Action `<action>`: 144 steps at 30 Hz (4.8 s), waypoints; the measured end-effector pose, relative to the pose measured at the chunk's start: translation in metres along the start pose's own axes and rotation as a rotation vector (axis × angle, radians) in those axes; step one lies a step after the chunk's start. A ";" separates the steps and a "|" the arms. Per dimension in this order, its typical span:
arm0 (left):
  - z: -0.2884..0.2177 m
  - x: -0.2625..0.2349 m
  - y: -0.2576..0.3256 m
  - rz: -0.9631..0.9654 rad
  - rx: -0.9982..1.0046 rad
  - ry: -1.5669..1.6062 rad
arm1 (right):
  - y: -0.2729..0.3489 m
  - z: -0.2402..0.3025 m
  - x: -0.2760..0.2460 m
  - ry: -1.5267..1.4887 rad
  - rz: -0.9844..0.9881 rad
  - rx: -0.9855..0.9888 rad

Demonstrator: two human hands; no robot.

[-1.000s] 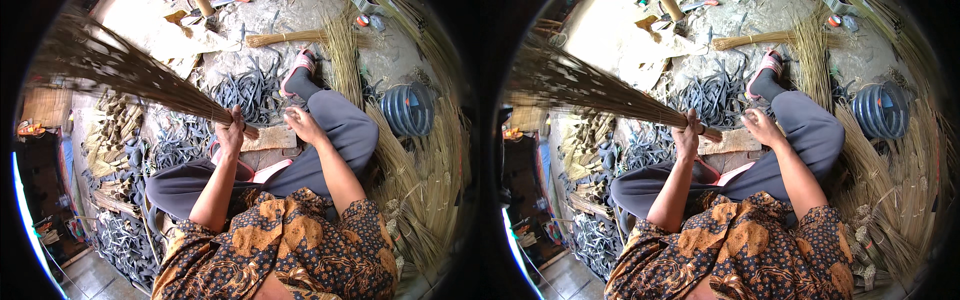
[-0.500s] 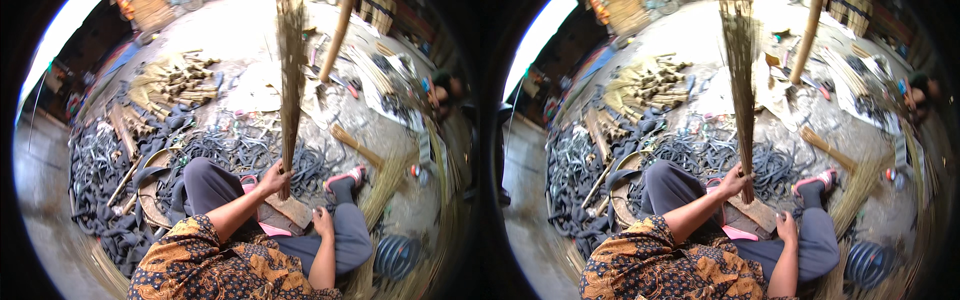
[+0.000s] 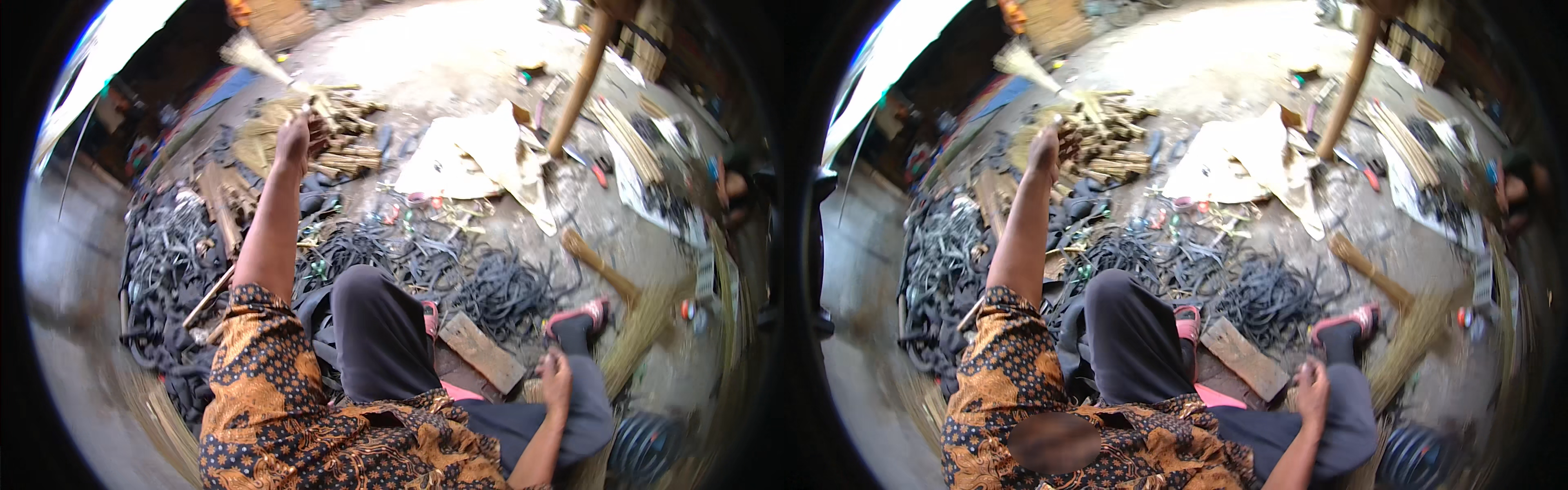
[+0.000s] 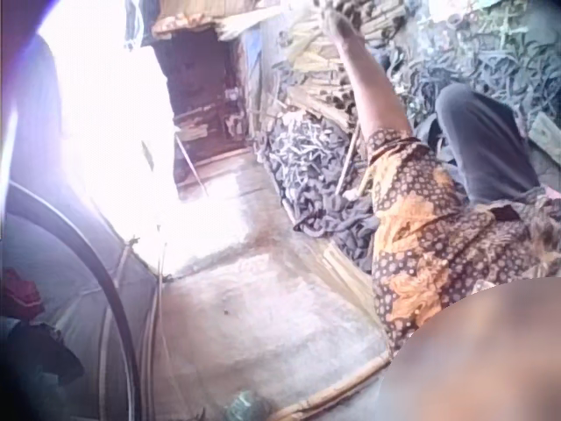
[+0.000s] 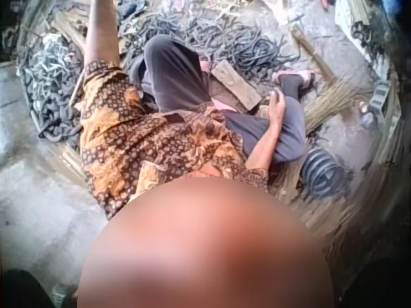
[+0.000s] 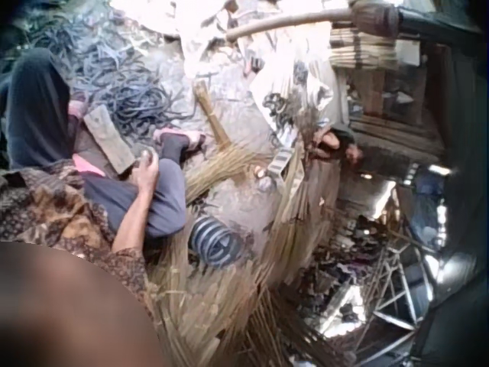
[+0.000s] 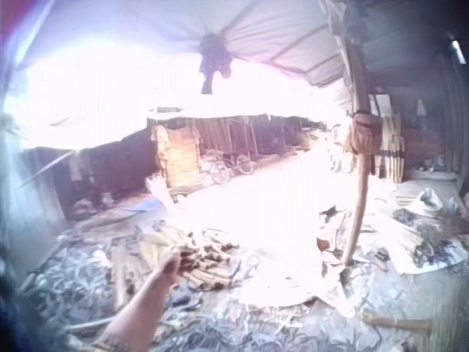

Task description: The person sits on the floor and repeatedly gathers bundles of dried stalks, aligns them, and ties them with black strips. The person places each finished bundle aside and continues the process with new stalks.

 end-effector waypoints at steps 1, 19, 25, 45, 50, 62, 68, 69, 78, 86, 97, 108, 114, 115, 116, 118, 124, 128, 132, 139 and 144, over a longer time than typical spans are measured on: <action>0.037 0.022 0.010 0.215 -0.260 0.130 | 0.005 0.019 -0.014 -0.129 -0.039 -0.040; 0.231 0.041 0.105 0.753 -0.765 -0.613 | 0.091 -0.238 -0.190 0.404 -0.613 0.787; 0.224 0.050 0.116 0.880 -0.726 -0.647 | 0.077 -0.259 -0.158 0.582 -0.534 1.025; 0.222 0.069 0.121 0.882 -0.713 -0.730 | 0.045 -0.191 -0.116 0.719 -0.447 1.010; 0.223 0.067 0.121 0.887 -0.709 -0.734 | 0.030 -0.191 -0.113 0.799 -0.548 1.005; 0.221 0.067 0.127 0.882 -0.749 -0.742 | 0.008 -0.242 -0.127 0.774 -0.838 0.956; 0.218 0.071 0.130 0.891 -0.735 -0.731 | 0.011 -0.238 -0.149 0.461 -0.538 0.997; 0.219 0.071 0.130 0.890 -0.731 -0.733 | 0.014 -0.234 -0.151 0.437 -0.553 1.007; 0.217 0.089 0.130 0.959 -0.673 -0.801 | 0.040 -0.210 -0.185 -0.031 -0.525 0.582; 0.117 0.242 0.255 1.249 -0.303 -0.498 | 0.101 -0.019 -0.215 -0.009 -0.644 -0.036; -0.108 0.351 0.483 1.321 -0.114 0.825 | 0.084 0.285 -0.159 0.700 -0.745 -0.896; -0.041 0.280 0.415 1.082 0.355 0.385 | 0.064 0.361 -0.077 0.141 -0.489 -1.131; 0.035 0.257 0.448 1.209 0.269 0.061 | 0.037 0.312 -0.030 -0.225 -0.401 -0.827; 0.048 0.251 0.450 1.193 0.242 0.082 | 0.034 0.300 -0.021 -0.283 -0.370 -0.804; 0.064 0.248 0.454 1.178 0.218 0.107 | 0.031 0.287 -0.013 -0.330 -0.345 -0.782; 0.097 0.239 0.459 1.175 0.215 0.104 | 0.026 0.258 0.002 -0.274 -0.331 -0.763; 0.191 0.231 0.470 1.189 -0.010 0.090 | 0.003 0.185 0.053 -0.154 -0.204 -0.562; 0.204 0.228 0.475 1.166 -0.007 0.164 | -0.002 0.163 0.055 -0.137 -0.206 -0.539; 0.219 0.226 0.484 1.191 -0.063 0.051 | -0.009 0.151 0.058 -0.108 -0.235 -0.461; 0.234 0.213 0.508 1.342 -0.376 -0.127 | -0.042 0.171 0.001 -0.435 -0.199 -0.371; 0.207 0.214 0.500 1.313 -0.423 0.016 | -0.054 0.163 -0.010 -0.477 -0.018 -0.438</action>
Point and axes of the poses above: each hand's wrist, its own y-axis away from the middle knuckle, its own x-axis out of the palm, z = x × y, the point moved 6 cm from there along -y, towards the middle knuckle, and after that the axes turned 10 degrees about y, right-handed, at the moved point
